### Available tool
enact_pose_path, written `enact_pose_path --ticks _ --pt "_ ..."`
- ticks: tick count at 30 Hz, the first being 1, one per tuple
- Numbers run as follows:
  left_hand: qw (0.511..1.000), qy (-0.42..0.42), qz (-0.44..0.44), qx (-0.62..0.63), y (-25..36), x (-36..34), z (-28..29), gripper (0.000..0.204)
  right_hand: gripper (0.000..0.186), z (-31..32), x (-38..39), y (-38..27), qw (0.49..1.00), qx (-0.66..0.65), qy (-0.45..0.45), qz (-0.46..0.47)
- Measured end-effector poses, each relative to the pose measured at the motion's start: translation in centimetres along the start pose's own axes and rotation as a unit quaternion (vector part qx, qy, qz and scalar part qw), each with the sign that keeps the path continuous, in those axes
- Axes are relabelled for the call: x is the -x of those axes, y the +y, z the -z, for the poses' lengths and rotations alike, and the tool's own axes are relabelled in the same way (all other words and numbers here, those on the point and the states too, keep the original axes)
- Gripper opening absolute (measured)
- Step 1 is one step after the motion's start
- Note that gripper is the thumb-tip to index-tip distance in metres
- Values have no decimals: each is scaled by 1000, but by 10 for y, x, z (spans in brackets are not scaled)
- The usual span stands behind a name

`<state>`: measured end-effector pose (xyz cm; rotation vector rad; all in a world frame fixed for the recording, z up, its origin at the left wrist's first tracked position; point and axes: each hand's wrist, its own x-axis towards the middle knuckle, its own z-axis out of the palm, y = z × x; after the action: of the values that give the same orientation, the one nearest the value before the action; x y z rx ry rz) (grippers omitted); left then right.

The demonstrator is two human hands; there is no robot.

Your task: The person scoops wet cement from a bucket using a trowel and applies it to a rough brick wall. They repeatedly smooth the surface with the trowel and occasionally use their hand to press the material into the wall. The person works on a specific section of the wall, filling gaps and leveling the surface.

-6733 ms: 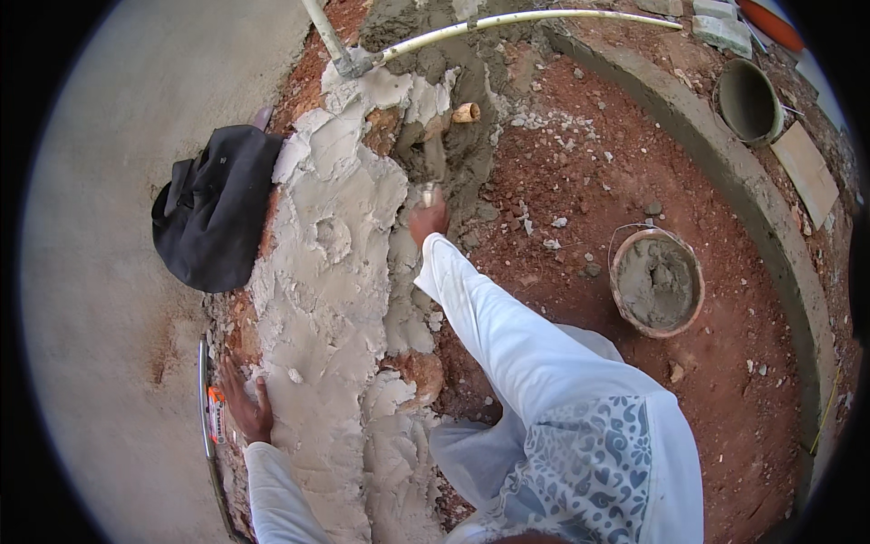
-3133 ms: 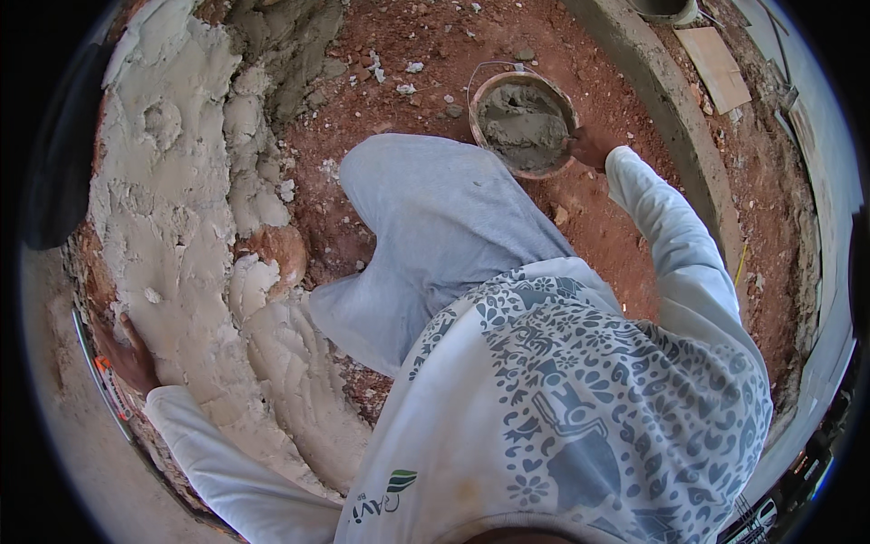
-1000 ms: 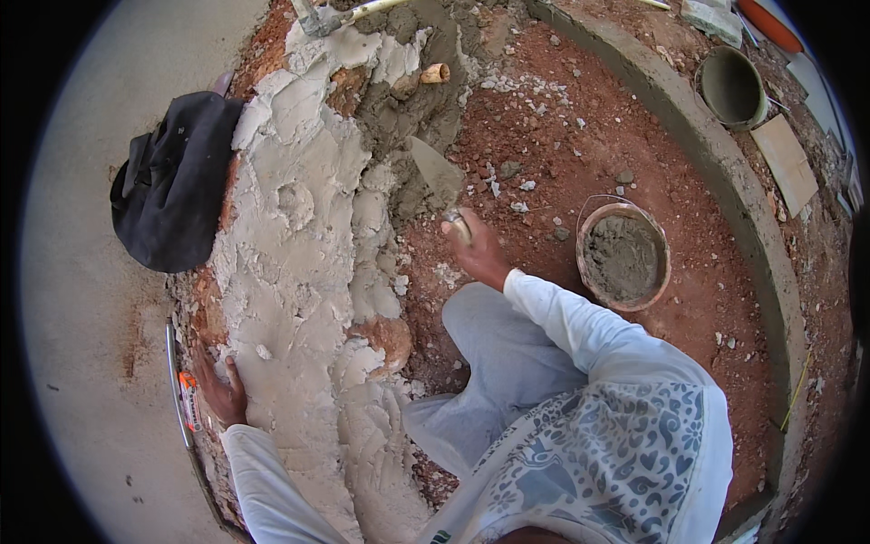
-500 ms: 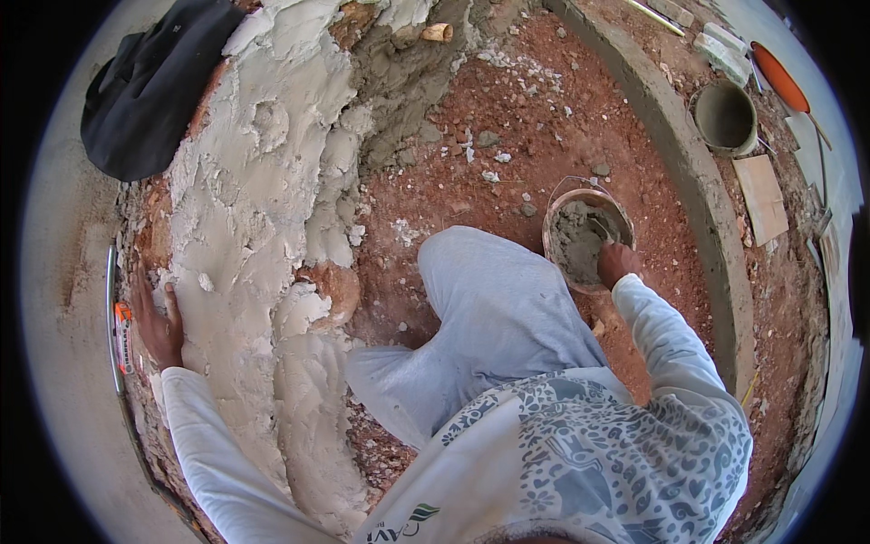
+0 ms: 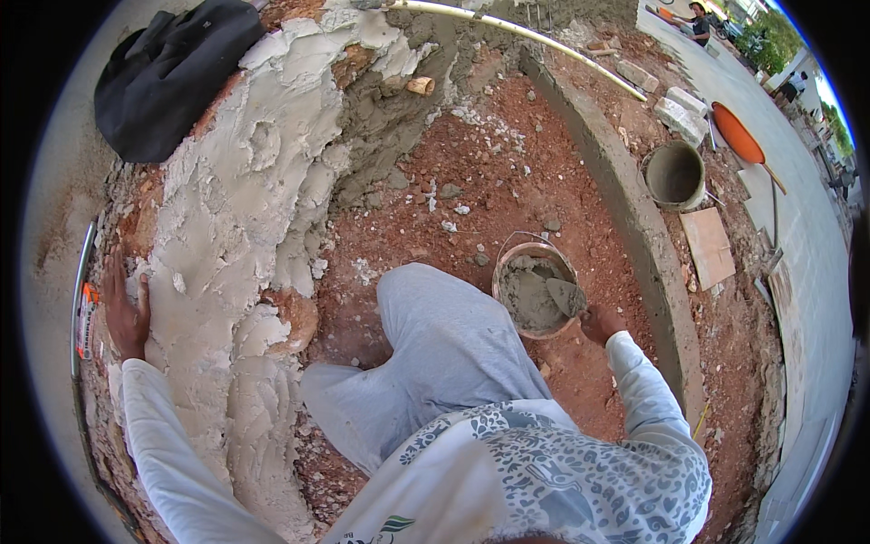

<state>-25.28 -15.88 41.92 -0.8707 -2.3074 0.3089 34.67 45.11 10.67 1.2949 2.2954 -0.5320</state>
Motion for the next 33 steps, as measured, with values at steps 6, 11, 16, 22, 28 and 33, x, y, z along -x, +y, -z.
enact_pose_path --ticks 6,11,16,22,28,33 --pt "998 26 24 58 27 -14 -24 64 51 -74 -67 5 998 50 8 43" --pt "999 3 47 7 13 1 -5 64 61 -103 -52 -2 958 -258 31 119" --pt "999 4 34 14 -2 5 -4 64 72 -95 18 -28 898 -439 14 -7" --pt "999 17 -31 37 11 -7 2 62 63 -100 6 -29 878 -476 -2 47" --pt "977 55 -202 30 111 -92 22 64 27 -30 28 -107 681 -721 -118 52" --pt "944 5 -322 70 206 -224 0 68 14 8 -9 -190 489 -841 -197 120"
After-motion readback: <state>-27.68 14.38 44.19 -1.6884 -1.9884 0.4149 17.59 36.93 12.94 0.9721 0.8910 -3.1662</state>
